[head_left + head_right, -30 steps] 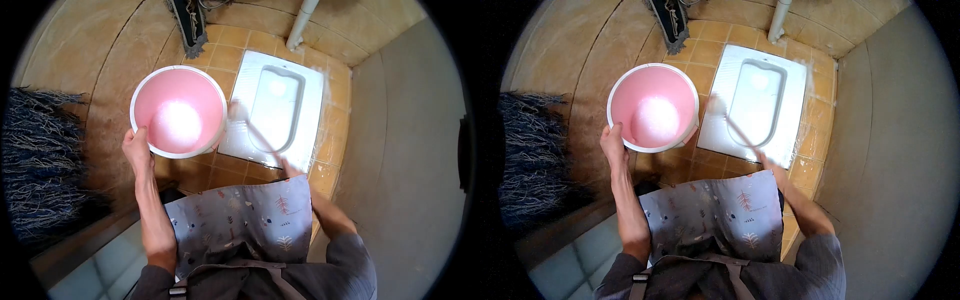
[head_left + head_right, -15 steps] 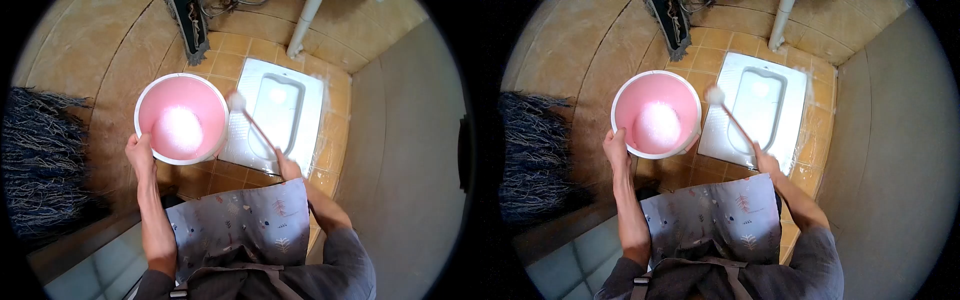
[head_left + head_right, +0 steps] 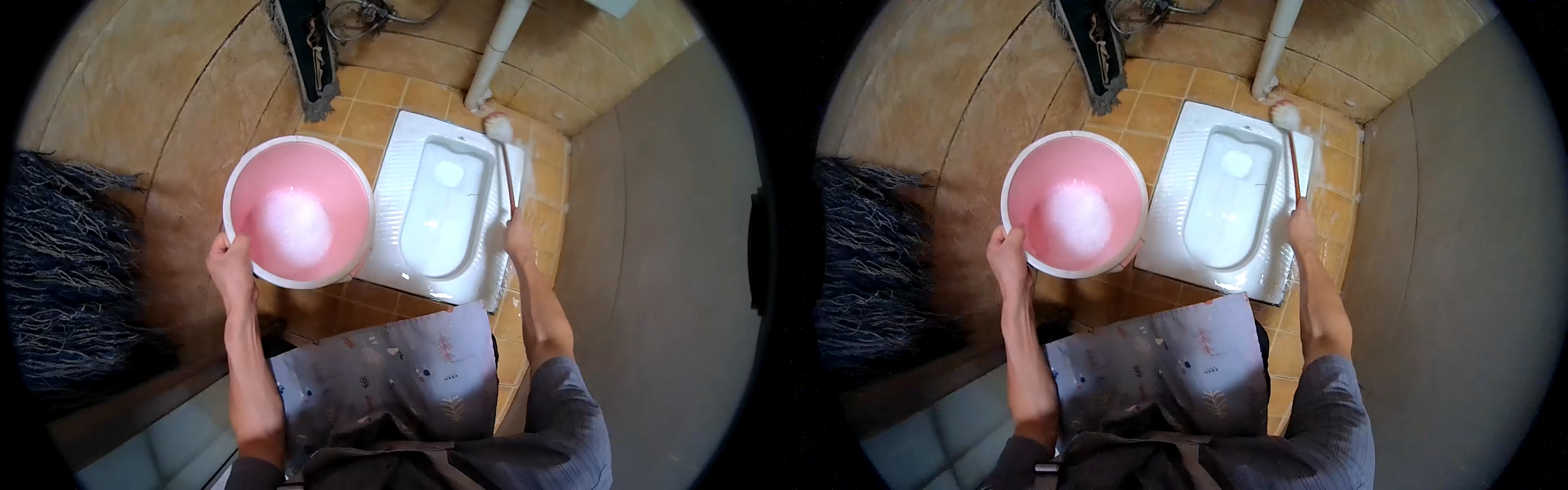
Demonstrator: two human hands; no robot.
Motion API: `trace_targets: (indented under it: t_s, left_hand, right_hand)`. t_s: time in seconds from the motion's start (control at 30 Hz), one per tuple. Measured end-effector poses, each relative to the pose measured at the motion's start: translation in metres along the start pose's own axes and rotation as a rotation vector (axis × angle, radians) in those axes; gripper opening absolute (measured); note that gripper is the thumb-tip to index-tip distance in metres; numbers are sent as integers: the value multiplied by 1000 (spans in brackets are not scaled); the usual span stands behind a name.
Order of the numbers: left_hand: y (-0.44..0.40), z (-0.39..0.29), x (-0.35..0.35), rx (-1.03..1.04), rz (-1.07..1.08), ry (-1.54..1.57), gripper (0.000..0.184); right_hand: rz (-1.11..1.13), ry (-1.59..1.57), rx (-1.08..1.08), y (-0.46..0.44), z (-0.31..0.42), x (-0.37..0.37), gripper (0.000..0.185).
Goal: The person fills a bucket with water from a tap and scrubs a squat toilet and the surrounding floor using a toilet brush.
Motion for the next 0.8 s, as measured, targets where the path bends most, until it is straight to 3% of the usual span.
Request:
trace_targets:
  t_s: [0.03,0.1,0.2,0.23,0.33,0.43,0.5,0.6,0.67,0.73,0.8]
  left_hand:
    - [1,-2,4,29,51,10,27]
    - [0,-3,10,34,55,7,27]
    - [-3,-3,8,33,45,-20,26]
    - [-4,-1,6,18,45,-42,26]
    - [-6,4,2,-39,-7,30,27]
    - [-2,5,-3,-12,-6,38,28]
    - [-5,11,-3,-6,4,18,28]
    - [-5,3,-4,21,-3,22,29]
    - [-5,0,-2,10,-1,42,29]
    - [-7,5,-4,-46,-10,18,28]
    - [-7,2,-1,-52,16,46,26]
  right_hand:
    - [-70,-47,30,5,-6,-3,44]
    - [26,-86,-6,-4,31,35,47]
    - [166,110,-281,-12,108,129,54]
    - [308,165,-334,10,136,149,53]
    - [581,206,-489,95,162,155,55]
    - [591,347,-620,90,143,141,57]
    - [446,359,-517,25,144,119,61]
    - [128,117,-190,-66,106,78,56]
    - [111,45,-224,-54,89,62,52]
    - [316,238,-288,11,90,86,57]
    - [497,230,-300,91,97,102,59]
Point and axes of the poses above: each hand's wrist, its own y-axis away from the middle knuckle, its own x-axis out of the palm, z = x × y, the point moved 8 cm from there along -y, towards the middle knuckle, and after that the axes turned 15 degrees about -y, right-handed, at the moved point
